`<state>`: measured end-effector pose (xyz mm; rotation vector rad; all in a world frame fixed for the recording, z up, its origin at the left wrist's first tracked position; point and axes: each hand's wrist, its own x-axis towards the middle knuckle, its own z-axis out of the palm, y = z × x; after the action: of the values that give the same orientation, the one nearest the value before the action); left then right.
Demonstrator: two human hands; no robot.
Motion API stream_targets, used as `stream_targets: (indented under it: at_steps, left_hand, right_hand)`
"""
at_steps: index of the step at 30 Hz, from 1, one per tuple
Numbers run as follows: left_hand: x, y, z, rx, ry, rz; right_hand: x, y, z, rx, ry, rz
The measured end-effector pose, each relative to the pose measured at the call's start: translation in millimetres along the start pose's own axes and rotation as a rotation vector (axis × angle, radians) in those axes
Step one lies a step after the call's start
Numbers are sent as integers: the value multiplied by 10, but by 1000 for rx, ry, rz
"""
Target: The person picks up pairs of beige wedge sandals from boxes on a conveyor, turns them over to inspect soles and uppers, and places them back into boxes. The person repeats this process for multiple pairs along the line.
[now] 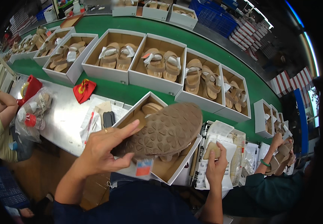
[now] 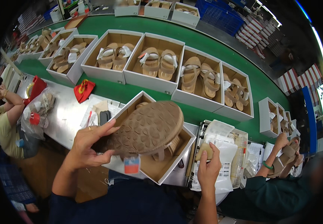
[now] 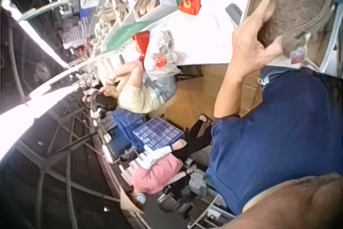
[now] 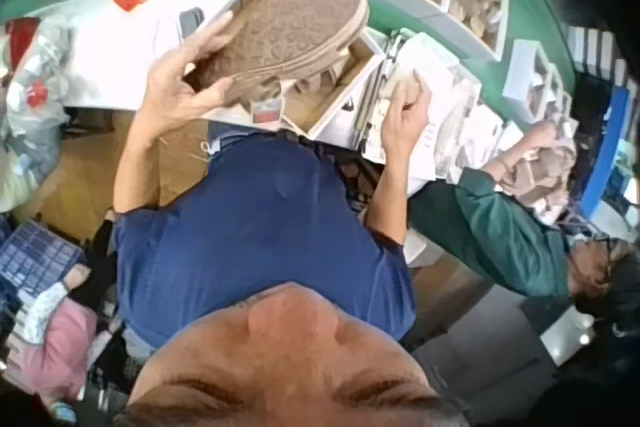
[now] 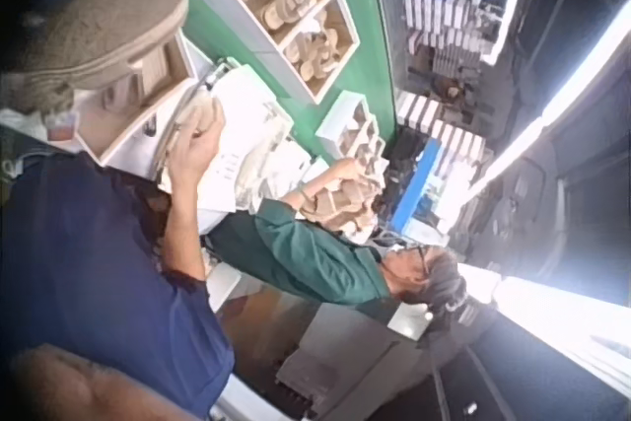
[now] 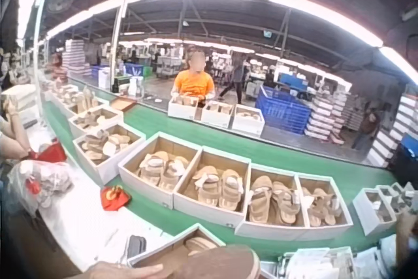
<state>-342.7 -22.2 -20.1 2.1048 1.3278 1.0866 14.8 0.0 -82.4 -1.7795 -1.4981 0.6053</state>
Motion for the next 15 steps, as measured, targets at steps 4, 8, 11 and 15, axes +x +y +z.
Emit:
stream_targets:
  at_steps: [4, 8, 11, 15]
  left_hand:
    - [183, -327, 192, 370, -39, 440]
    - [-169, -729, 461, 559, -269, 476]
    - [-258, -692, 487, 356, -395, 244]
    - [-408, -747, 539, 234, -230, 102]
  right_hand:
    - [72, 678, -18, -330, 45, -32]
    - [-185, 447, 54, -639, 241, -328]
    - [-489, 420, 204, 179, -315, 220]
    - [-594, 186, 663, 264, -667, 388]
